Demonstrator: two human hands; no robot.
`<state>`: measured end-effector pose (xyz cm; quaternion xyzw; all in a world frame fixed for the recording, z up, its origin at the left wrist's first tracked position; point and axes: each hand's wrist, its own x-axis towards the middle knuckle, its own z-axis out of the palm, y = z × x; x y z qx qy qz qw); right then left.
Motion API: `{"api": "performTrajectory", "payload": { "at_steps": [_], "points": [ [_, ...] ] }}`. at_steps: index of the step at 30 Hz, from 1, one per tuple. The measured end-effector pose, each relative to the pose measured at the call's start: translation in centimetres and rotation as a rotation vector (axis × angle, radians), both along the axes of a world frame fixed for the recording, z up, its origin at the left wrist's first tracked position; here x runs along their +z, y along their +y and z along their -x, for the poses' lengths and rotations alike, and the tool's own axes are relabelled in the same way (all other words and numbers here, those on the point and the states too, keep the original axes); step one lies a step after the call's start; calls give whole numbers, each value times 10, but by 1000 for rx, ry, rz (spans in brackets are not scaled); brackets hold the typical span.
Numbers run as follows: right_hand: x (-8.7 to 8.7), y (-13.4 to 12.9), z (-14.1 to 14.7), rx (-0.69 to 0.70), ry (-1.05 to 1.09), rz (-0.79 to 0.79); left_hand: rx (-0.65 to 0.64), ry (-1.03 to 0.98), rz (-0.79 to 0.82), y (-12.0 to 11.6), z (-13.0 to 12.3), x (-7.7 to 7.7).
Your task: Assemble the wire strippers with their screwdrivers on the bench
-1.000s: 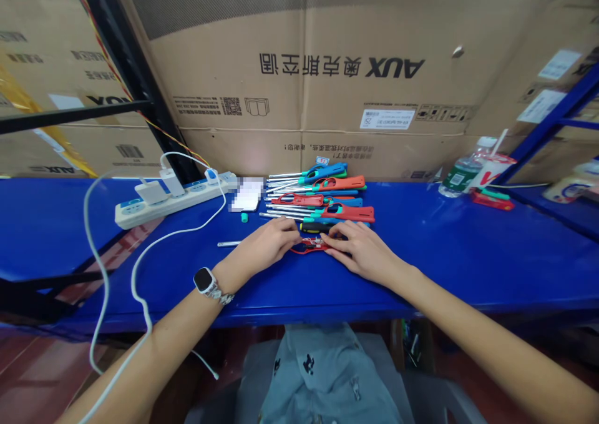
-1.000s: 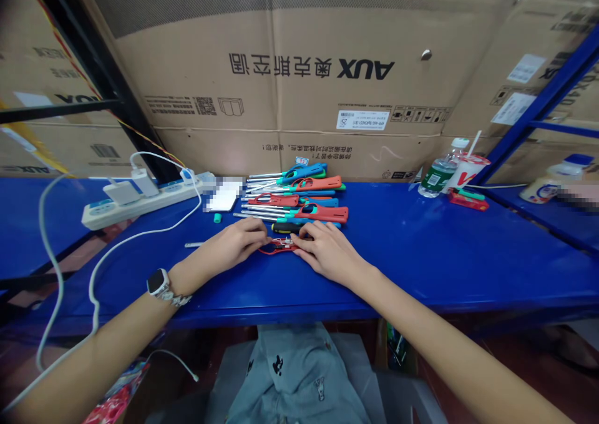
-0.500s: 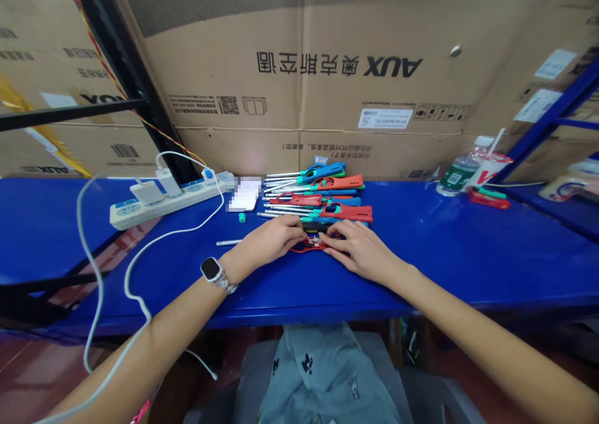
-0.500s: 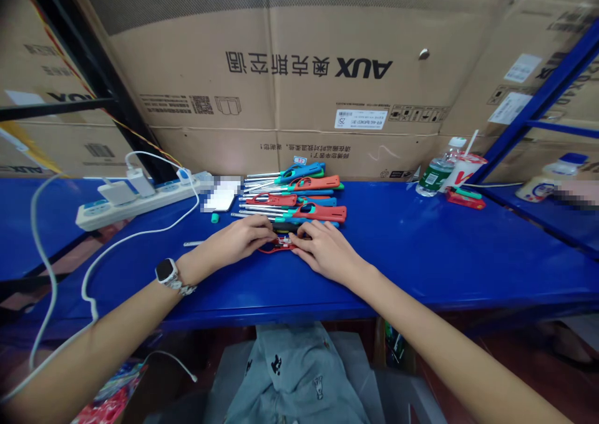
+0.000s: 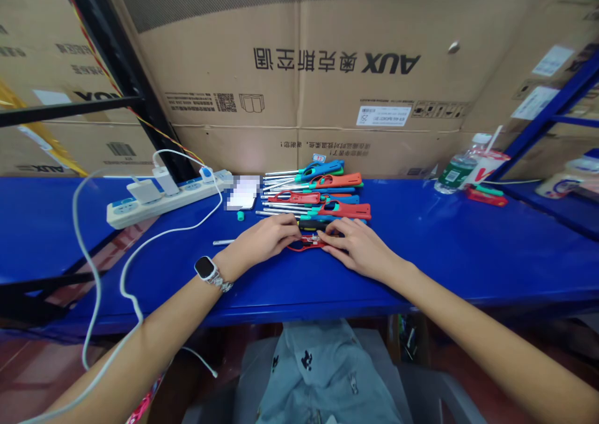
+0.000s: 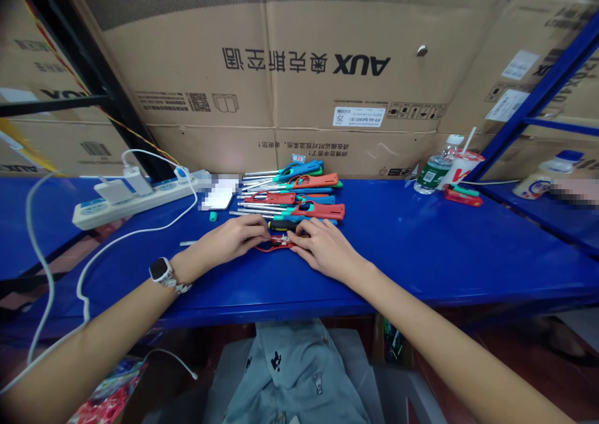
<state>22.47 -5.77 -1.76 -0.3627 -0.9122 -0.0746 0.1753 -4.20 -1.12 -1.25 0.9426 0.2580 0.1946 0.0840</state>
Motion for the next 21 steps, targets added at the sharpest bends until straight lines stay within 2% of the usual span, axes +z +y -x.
{"api": "performTrajectory", "payload": {
  "at_steps": [6,8,14,17,21],
  "points": [
    [1,1,-1,15,0,6,57,-173,178,6,-3,-4],
    [2,1,-1,11,-12,6,72,-181,183,5,-4,-5],
    [5,-3,1,-27,-102,-15,40,91,-129,-11,-5,0],
    [7,-6,1,-38,-117,-21,14,158,-184,-17,-2,1],
    [13,-9,6,-53,-76,-3,24,154,-213,-19,0,0]
  ]
}}
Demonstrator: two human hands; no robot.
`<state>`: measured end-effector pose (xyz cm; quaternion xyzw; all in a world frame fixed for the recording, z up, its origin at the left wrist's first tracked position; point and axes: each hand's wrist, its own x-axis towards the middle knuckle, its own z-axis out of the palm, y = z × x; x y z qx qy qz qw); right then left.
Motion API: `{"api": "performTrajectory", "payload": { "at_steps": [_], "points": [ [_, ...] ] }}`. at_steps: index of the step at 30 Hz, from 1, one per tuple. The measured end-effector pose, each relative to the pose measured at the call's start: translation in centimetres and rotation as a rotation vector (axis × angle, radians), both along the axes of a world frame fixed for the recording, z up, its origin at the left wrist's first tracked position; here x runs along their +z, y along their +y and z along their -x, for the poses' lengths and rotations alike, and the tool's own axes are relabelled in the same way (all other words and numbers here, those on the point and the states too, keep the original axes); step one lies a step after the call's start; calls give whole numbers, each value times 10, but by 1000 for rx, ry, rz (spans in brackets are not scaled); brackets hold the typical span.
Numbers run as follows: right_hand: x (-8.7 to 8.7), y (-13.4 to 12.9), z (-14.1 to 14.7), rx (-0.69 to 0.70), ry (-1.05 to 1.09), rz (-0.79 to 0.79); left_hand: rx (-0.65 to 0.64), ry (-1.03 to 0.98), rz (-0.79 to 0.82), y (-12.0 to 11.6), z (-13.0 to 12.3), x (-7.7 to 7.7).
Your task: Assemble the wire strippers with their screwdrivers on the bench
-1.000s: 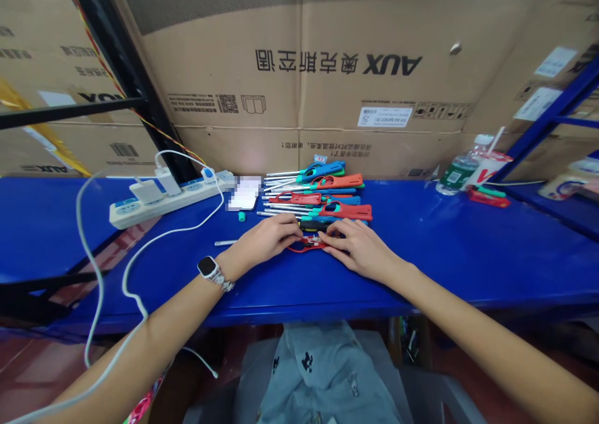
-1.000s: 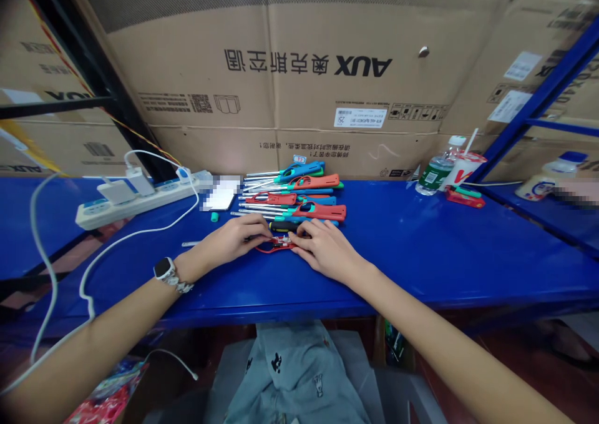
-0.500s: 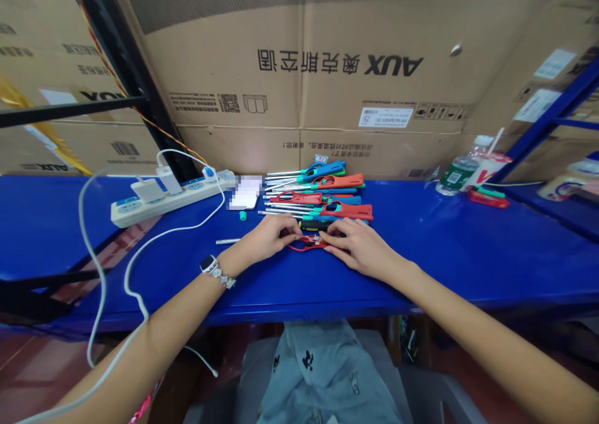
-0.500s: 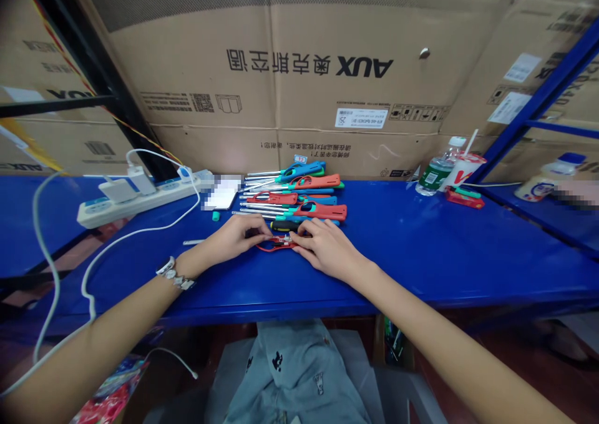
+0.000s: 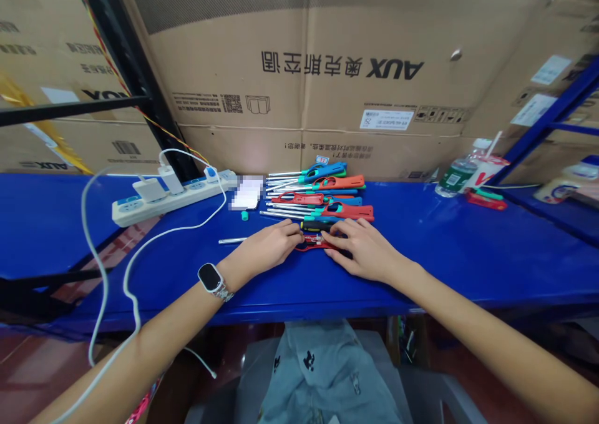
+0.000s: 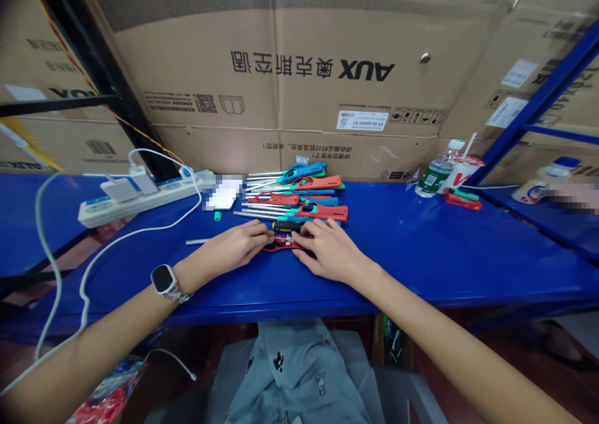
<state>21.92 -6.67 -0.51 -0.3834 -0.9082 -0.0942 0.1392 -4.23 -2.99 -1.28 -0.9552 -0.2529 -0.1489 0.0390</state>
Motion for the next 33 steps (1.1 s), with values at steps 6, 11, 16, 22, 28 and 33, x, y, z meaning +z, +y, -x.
{"api": "performTrajectory", "payload": {
  "at_steps": [6,11,16,22,28,33],
  "points": [
    [8,18,30,-24,184,85,-6,-15,6,0,0,-2],
    [2,42,45,52,305,266,5,-42,34,0,0,-2],
    [-7,45,36,129,375,247,4,-59,27,3,1,-5],
    [-9,46,35,138,363,255,5,-103,51,3,1,-5],
    [-10,44,35,135,351,238,16,-190,106,8,3,-9],
    [-10,43,38,106,352,251,28,-291,170,14,6,-12]
  ]
}}
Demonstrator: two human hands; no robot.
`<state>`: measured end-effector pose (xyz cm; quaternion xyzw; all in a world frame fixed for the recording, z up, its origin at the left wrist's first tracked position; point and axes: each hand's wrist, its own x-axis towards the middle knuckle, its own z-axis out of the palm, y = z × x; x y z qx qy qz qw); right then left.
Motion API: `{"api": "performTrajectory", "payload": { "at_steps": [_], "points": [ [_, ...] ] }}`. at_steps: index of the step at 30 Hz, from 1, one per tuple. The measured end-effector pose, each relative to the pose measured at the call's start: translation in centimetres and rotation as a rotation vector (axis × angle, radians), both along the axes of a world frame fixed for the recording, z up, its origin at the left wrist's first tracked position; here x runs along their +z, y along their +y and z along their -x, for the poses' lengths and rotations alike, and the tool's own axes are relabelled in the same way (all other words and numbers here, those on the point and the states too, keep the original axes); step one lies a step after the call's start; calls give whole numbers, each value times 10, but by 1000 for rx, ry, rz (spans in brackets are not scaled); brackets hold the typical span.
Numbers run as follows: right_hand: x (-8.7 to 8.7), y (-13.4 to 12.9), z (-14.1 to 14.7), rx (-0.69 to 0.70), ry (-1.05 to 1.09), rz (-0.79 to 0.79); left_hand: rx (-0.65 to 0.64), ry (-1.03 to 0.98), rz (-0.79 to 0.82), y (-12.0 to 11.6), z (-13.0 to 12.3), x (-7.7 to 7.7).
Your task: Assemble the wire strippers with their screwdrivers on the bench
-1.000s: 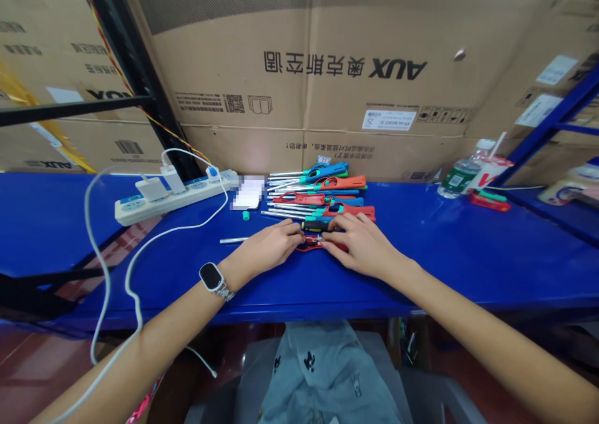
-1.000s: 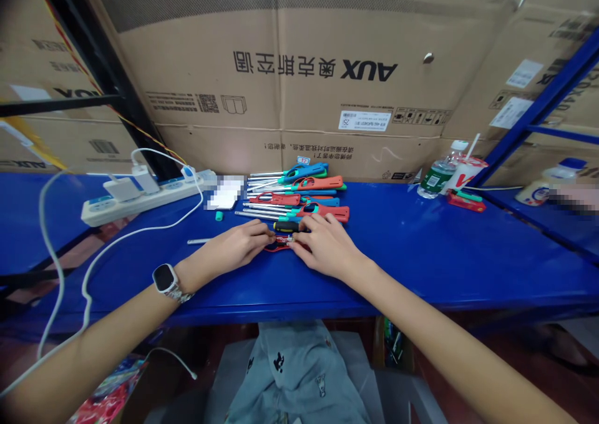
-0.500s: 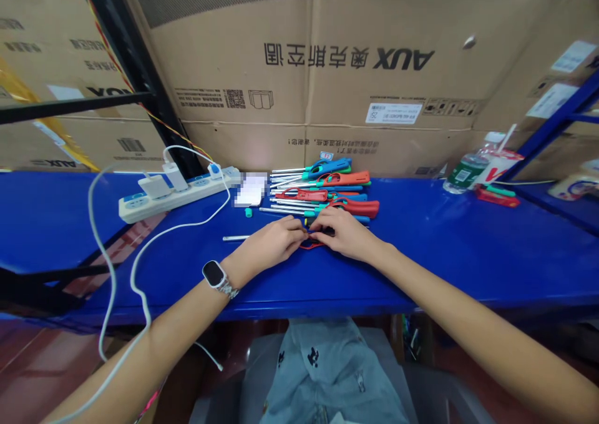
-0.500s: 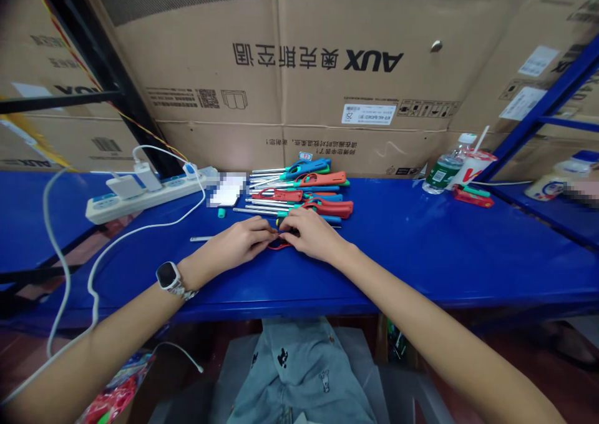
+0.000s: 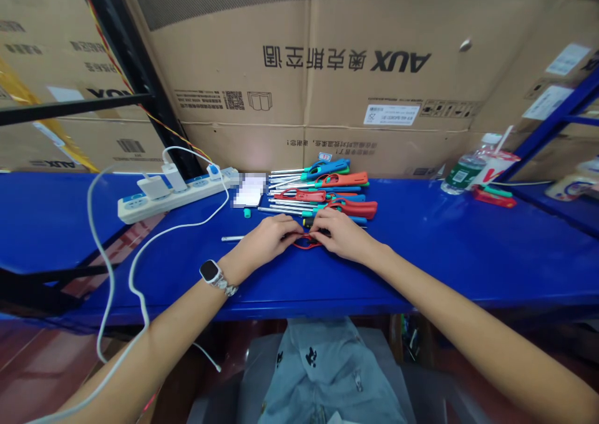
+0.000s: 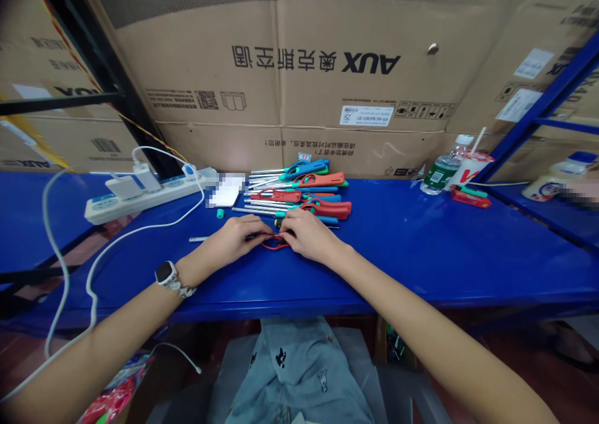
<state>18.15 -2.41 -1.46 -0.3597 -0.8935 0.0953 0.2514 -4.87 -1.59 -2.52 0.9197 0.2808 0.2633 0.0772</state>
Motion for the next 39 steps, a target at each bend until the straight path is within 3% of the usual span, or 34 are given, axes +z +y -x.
{"api": "performTrajectory", "payload": {
  "at_steps": [15,21,28,39],
  "points": [
    [3,1,3,-21,-30,45,14,-79,254,4,8,9],
    [4,0,4,-39,-44,47,-2,41,130,4,17,12],
    [4,1,3,-29,-56,33,-27,264,-90,-15,25,14],
    [5,-1,0,-70,-100,-27,50,141,-156,-23,27,14]
  ]
}}
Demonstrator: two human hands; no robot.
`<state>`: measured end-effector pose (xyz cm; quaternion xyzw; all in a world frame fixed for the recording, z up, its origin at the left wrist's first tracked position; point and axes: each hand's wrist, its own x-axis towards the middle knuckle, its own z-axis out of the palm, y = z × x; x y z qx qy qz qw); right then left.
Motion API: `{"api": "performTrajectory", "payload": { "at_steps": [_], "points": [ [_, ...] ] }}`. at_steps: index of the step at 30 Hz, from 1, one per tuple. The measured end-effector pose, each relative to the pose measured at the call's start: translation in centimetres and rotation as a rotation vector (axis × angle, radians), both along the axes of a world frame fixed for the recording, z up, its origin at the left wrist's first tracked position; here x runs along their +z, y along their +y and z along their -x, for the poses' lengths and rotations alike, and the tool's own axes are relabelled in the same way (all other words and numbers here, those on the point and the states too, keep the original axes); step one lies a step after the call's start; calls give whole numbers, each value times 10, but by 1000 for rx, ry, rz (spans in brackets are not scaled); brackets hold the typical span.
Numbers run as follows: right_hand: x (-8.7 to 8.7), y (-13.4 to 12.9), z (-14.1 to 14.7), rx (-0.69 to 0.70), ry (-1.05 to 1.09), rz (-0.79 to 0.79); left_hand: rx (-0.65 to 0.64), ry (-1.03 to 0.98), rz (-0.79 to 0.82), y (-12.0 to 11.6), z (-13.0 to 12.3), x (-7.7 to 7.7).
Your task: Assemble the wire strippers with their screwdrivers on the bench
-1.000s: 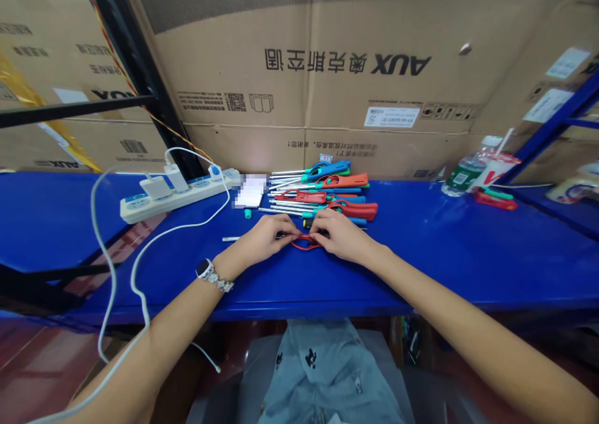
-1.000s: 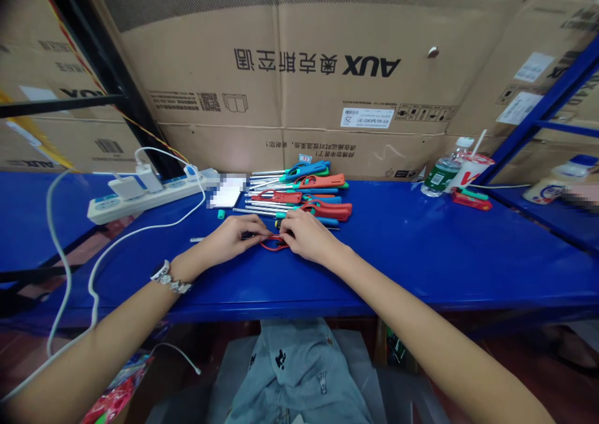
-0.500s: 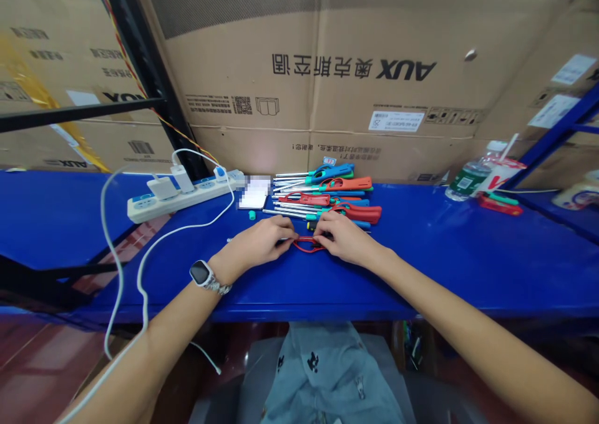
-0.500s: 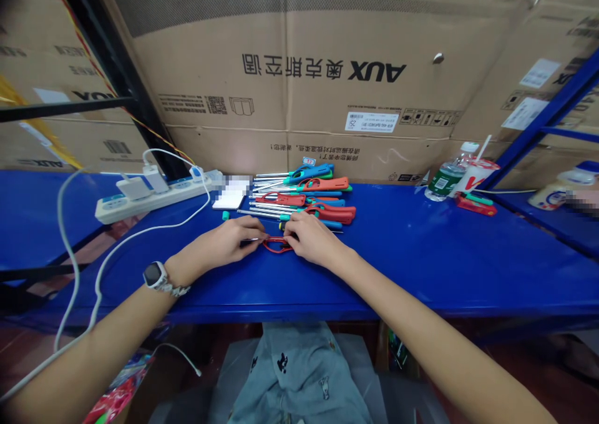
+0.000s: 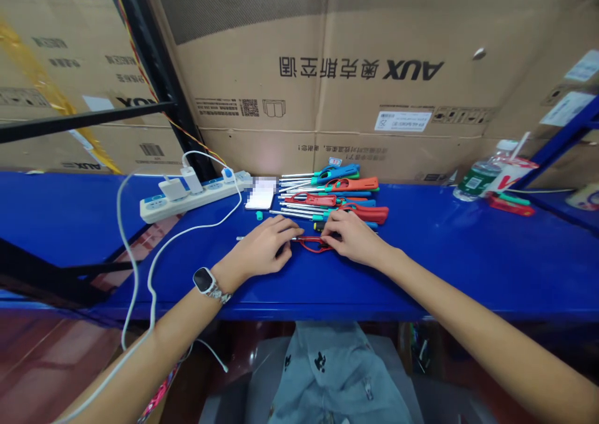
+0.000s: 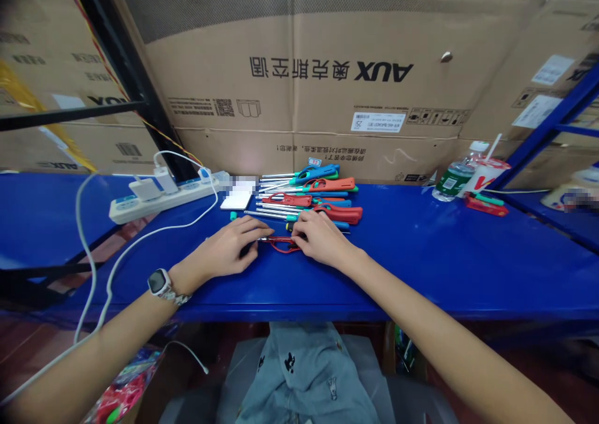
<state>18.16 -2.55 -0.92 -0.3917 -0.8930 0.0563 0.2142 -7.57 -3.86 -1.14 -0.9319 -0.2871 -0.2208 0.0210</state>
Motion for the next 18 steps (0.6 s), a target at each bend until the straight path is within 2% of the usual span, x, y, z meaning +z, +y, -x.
{"api": "performTrajectory", "payload": {
  "at_steps": [5,9,12,18],
  "points": [
    [-1,1,-2,20,75,49,108,-129,19,3,5,3],
    [2,2,-3,32,182,98,128,-142,34,5,5,5],
    [11,4,-7,28,242,78,133,-150,32,9,1,8],
    [29,15,-30,-107,230,56,115,-157,57,34,-22,20]
  ]
}}
